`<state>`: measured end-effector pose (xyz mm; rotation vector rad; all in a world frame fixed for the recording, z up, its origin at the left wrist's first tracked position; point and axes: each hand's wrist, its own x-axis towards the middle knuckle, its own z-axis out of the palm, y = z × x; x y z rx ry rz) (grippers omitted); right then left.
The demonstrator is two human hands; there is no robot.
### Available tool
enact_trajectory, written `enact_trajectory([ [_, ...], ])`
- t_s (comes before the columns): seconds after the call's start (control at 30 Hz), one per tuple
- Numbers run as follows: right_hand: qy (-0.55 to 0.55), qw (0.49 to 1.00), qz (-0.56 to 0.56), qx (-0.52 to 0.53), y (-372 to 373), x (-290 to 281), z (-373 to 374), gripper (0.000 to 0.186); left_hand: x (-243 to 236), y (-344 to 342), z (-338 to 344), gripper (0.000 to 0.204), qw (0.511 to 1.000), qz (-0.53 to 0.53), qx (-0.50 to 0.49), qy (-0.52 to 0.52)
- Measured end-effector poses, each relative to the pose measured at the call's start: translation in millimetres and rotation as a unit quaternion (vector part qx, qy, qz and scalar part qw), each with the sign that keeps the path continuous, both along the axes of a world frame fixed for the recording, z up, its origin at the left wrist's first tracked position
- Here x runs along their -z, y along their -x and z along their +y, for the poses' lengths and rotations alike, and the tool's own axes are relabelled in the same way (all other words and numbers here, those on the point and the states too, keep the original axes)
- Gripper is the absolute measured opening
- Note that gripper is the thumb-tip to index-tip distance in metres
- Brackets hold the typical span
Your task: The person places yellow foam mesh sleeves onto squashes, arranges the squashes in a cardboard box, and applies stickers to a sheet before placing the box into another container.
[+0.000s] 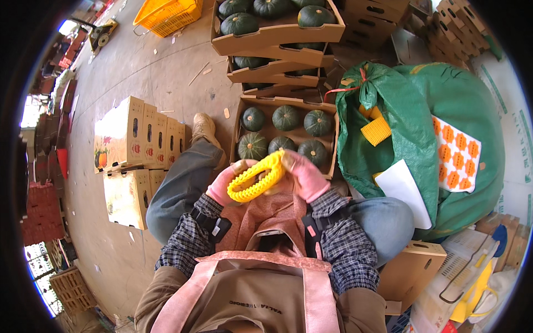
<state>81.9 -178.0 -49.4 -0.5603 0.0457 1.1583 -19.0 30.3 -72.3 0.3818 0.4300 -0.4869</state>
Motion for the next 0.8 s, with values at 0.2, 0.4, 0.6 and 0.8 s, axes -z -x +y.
enact_trajectory([
  [0.2,0.479,0.795,-0.369,-0.042,-16.7,28.0,15.4,0.033,26.1,-42.2,-7.6,0.017,0.720,-0.185,0.046,-0.668],
  [0.4,0.444,0.887,-0.129,0.009,-14.1,51.0,24.2,0.031,50.7,-89.0,-33.0,0.014,0.682,-0.213,0.055,-0.697],
  [0.6,0.449,0.822,-0.335,0.100,-4.5,92.2,30.0,0.027,35.8,-87.8,-29.9,0.011,0.663,-0.212,0.016,-0.717],
  [0.8,0.413,0.718,-0.541,0.148,12.6,89.5,70.0,0.026,24.7,-45.9,15.0,0.007,0.588,-0.168,-0.032,-0.791],
])
